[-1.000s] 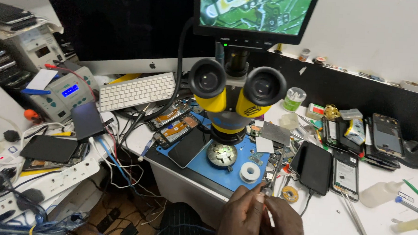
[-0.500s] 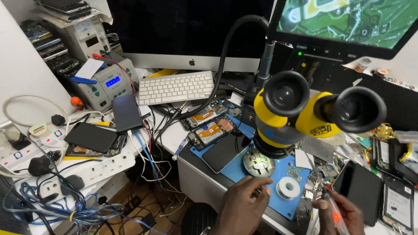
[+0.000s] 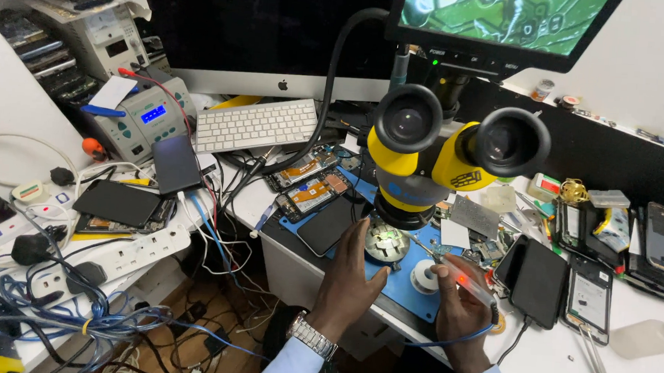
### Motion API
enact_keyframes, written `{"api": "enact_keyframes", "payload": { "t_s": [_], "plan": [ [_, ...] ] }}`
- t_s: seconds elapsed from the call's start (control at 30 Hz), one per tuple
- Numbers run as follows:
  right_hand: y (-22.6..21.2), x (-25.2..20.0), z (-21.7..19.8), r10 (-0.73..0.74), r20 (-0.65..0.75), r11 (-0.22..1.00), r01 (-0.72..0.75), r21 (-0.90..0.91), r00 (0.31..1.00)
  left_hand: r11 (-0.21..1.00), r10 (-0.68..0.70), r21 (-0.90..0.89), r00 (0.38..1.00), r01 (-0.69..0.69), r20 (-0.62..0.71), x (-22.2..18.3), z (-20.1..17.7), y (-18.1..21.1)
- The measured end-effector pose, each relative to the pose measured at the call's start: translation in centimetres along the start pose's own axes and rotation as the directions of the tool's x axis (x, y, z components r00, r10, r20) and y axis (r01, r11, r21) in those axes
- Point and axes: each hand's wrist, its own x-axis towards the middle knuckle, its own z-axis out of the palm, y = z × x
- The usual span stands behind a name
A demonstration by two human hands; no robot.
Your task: Soldering and repairing a mobile phone circuit board under a digital microscope using a soldering iron and tweezers.
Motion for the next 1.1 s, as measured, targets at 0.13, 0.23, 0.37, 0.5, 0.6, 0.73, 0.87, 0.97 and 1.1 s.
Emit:
{"api": "enact_keyframes", "payload": {
  "t_s": [0.13,0.23,0.37,0.5,0.6,0.73,0.87,0.97,1.1],
  "plan": [
    [-0.2,0.0,-0.3,0.148,0.01,0.989,-0.148,-0.011,0.989,0.988,-0.153,0.049,0.984,0.149,0.094,1.0,0.4,0.6],
    [0.4,-0.3,0.0,0.251,-0.062,0.968,-0.251,0.008,0.966,0.982,-0.187,0.024,0.973,0.185,0.134,2.1,0.5,-0.2],
    [-1.5,-0.2,0.8,0.359,-0.151,0.933,-0.351,0.081,0.921,0.944,-0.326,-0.005,0.929,0.331,0.174,2.8,0.2,0.0],
    [0.0,-0.3,0.7,0.308,-0.036,0.946,-0.303,0.114,0.951,0.93,-0.365,0.044,0.908,0.364,0.206,2.8,0.1,0.4],
    [0.1,-0.5,0.8,0.303,-0.039,0.949,-0.298,0.103,0.952,0.933,-0.359,0.068,0.903,0.353,0.238,3.1,0.0,0.5],
    [1.0,-0.7,0.6,0.234,0.008,0.96,-0.233,0.156,0.972,0.911,-0.411,0.08,0.872,0.405,0.266,3.2,-0.4,1.5],
    [0.2,-0.5,0.7,0.158,-0.03,0.975,-0.152,0.16,0.987,0.947,-0.317,0.117,0.929,0.299,0.192,3.1,0.8,-0.4],
    [0.2,-0.5,0.7,0.125,-0.02,0.989,-0.123,0.086,0.992,0.94,-0.341,0.07,0.922,0.334,0.182,2.9,0.5,0.4],
    [0.1,-0.4,0.8,0.033,-0.032,0.995,-0.03,0.094,0.999,0.941,-0.338,0.032,0.93,0.337,0.147,2.8,0.5,0.8]
  ]
}}
